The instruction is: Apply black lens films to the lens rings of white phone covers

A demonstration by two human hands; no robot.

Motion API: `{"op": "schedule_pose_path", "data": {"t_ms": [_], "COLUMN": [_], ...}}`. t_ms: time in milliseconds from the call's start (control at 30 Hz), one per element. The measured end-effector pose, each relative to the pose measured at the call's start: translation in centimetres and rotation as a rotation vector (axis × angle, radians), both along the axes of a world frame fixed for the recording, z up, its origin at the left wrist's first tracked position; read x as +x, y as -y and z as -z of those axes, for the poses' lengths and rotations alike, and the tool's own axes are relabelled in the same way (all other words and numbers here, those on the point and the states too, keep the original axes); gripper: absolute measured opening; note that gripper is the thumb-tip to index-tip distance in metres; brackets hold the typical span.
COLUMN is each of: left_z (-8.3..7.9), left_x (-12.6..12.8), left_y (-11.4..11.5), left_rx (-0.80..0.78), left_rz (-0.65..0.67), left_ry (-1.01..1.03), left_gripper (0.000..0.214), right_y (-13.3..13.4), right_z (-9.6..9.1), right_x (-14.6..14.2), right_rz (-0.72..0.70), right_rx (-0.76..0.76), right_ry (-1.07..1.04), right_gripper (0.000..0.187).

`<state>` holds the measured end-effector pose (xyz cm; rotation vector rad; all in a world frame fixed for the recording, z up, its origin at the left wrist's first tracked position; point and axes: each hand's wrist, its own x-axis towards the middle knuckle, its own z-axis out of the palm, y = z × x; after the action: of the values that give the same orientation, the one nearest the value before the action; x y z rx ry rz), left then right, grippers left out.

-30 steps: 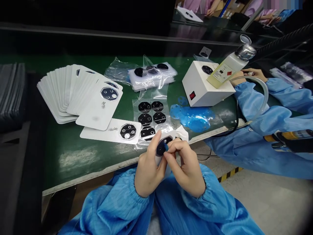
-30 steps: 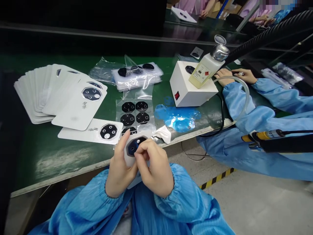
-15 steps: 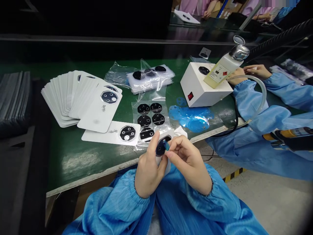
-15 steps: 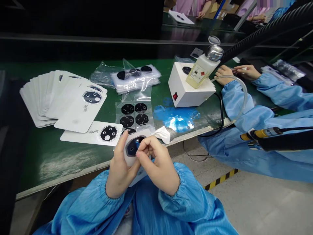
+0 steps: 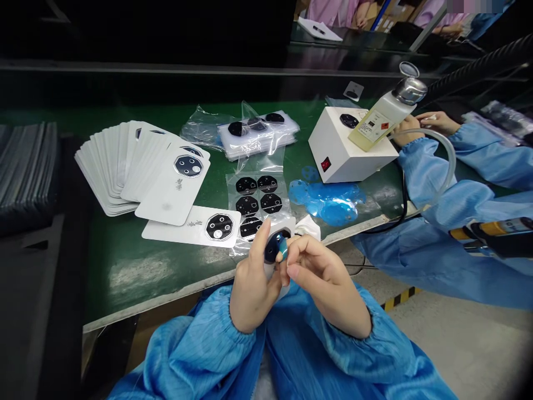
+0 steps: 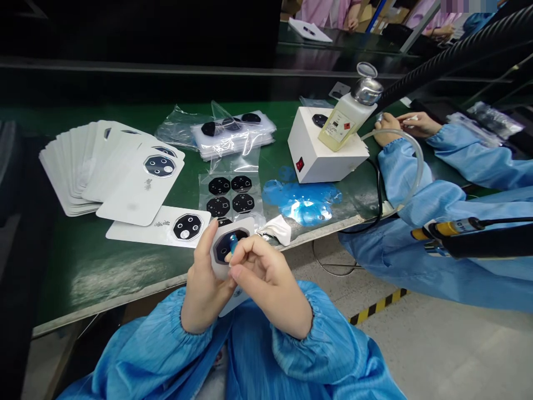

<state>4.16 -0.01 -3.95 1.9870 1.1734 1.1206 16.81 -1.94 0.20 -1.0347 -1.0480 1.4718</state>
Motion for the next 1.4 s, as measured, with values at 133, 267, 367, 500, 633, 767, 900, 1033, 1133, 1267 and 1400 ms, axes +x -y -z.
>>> {"op": "schedule_pose_path", "data": {"t_ms": [133,267,367,500,633,767,900,1033,1133,1267,1400], "left_z": [-0.1,-0.1,-0.1,-0.2,-0.4,-0.7,-1.0,-1.2,-1.1,-0.8,-0.6], "left_x": [-0.2,-0.4,-0.5,-0.4,-0.4,-0.5,-0.8,-0.9,-1.0,-1.3,-1.5], "left_y": [0.0,0.1,0.3,0.4,0.3,0.2,0.3,0.4,0.4,0.5,0.6], "left_rx": [0.021,0.033,0.030,0.010,-0.031,-0.094,-0.136,-0.136,-0.147,-0.205,-0.275], "left_rz": [0.012,0.026,0.028,0.017,0.000,-0.005,-0.004,0.005,0.024,0.054,0.057], "left_ry": [0.008,0.012,0.017,0.027,0.028,0.064,0.111,0.145,0.175,0.248,0.326], "left_gripper": [0.068,0.073,0.078,0.084,0.082,0.076,0.077,0.081,0.085,0.075,0.057], "right_y": [0.2,0.4,0.3,0.0,-0.2,-0.4,-0.6,-0.7,-0.6,-0.7,-0.8], "right_z": [-0.6,-1.0,-1.3,-1.9,-2.1,-1.7,-1.7,-1.8,-1.9,-1.9,-1.9], "right_x": [0.2,0.5,0.8,1.0,1.2,1.2,1.2,1.4,1.5,1.5,1.6], "right_rz": [-0.031,-0.066,-0.064,-0.022,-0.015,0.012,0.046,0.080,0.101,0.091,0.088], "right_rx": [-0.025,-0.011,0.034,0.224,0.424,0.509,0.556,0.582,0.605,0.603,0.578], "right_ry": [-0.050,-0.025,0.140,0.526,0.821,0.935,0.973,0.988,0.988,0.970,0.941], "right_gripper": [0.010,0.007,0.002,0.008,0.011,0.012,0.012,0.012,0.013,0.014,0.014]}}
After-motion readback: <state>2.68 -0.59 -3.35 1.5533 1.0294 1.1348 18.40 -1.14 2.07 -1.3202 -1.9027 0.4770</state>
